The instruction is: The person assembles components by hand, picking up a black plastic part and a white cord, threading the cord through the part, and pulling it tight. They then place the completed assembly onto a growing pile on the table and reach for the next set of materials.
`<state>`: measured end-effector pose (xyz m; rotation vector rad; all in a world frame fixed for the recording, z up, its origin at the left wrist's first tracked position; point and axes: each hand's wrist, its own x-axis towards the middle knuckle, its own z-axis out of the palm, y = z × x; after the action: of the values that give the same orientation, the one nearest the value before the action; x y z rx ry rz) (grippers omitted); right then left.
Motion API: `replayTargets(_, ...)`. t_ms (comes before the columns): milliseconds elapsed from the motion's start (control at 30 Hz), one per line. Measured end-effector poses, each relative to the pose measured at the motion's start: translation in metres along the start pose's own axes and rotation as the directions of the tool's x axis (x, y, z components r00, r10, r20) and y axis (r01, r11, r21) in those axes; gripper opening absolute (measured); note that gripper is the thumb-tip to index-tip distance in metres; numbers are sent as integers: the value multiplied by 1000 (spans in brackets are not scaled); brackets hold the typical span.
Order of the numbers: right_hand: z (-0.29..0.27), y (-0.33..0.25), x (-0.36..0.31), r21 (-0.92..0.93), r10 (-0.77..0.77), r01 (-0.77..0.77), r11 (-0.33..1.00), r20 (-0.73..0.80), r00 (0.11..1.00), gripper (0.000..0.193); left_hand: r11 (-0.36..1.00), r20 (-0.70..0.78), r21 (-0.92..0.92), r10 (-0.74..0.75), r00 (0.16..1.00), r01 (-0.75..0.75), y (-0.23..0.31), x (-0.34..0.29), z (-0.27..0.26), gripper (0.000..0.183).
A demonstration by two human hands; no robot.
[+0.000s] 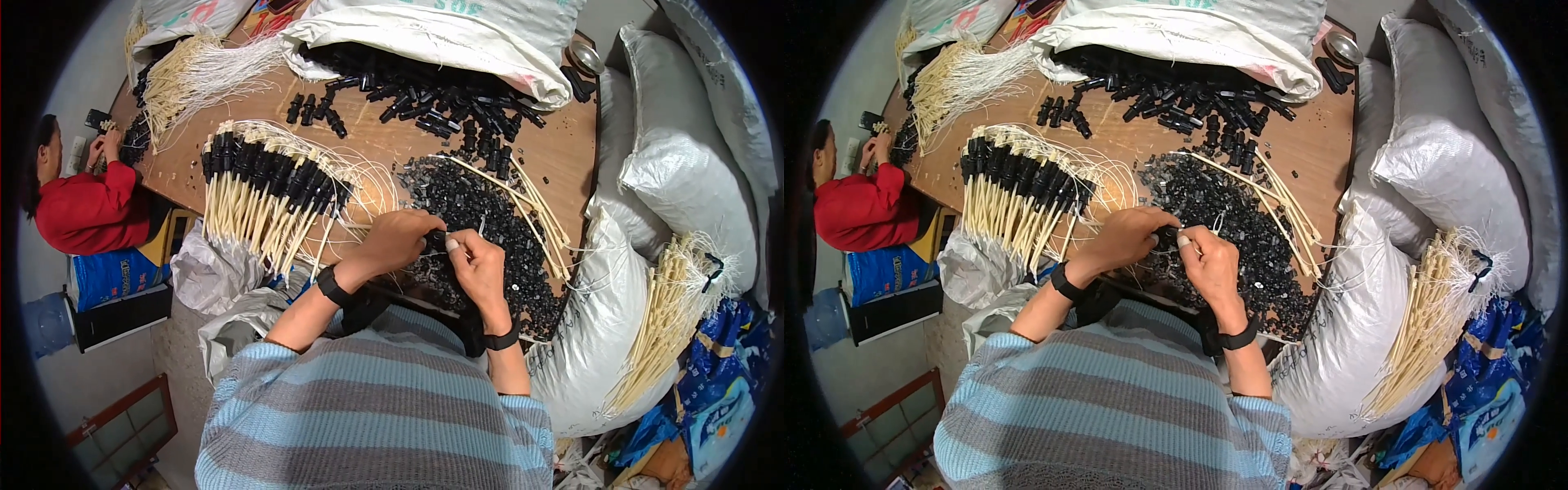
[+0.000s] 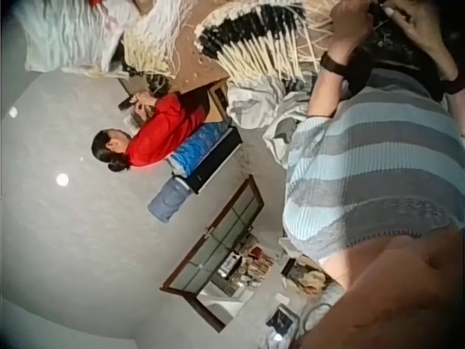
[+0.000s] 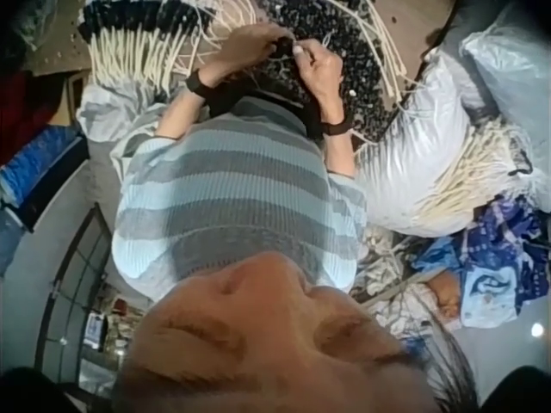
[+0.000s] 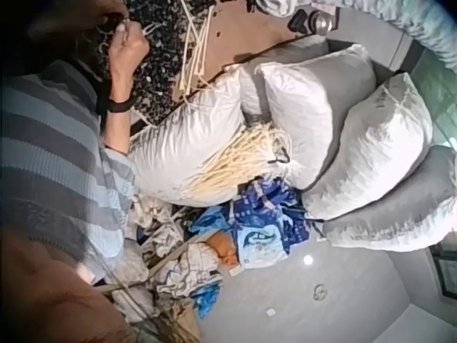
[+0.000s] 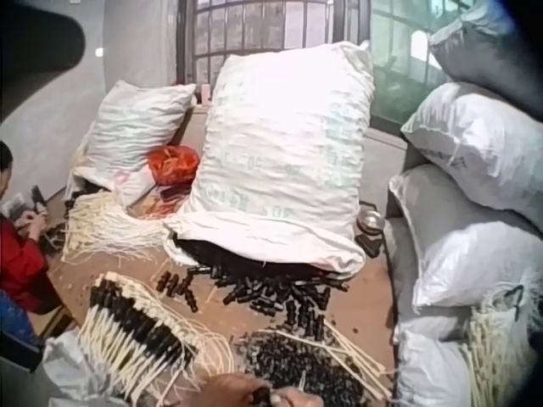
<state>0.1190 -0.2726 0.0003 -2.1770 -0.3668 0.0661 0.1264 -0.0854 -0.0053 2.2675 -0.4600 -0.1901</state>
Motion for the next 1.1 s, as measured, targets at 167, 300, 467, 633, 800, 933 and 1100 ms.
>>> replayTargets(167, 10, -6, -6, 90, 133, -118, 989, -182, 974, 11, 999, 18, -32, 1, 1000, 0, 3, 3, 4, 50)
replayTargets(300, 5, 2, -7, 0, -225, 225, 974, -8, 974, 19, 997, 181, -71, -26, 983, 40, 2, 8, -5, 52)
replayTargets(467, -2, -4, -3, -114, -125, 130, 985, 49, 991, 13, 945, 11, -311, 113, 994, -104, -1, 7, -4, 48)
replayTargets(633, 1, -5, -4, -134, -133, 136, 982, 31, 991, 13, 963, -288, -98, 214, 933, -251, -1, 1, 2, 24)
replayTargets(800, 4, -4, -8, -18, -121, 121, 993, -10, 993, 13, 920, -341, -197, 259, 904, -338, -9, 1, 4, 19)
replayTargets(933, 3, -4, -5, -76, -133, 133, 988, 4, 991, 14, 963, -301, -153, 168, 939, -222, 5, -1, 0, 21)
replayTargets(1100, 4, -5, -3, -67, -144, 144, 987, 0, 990, 14, 926, -359, -301, 113, 926, -229, -7, -2, 6, 21)
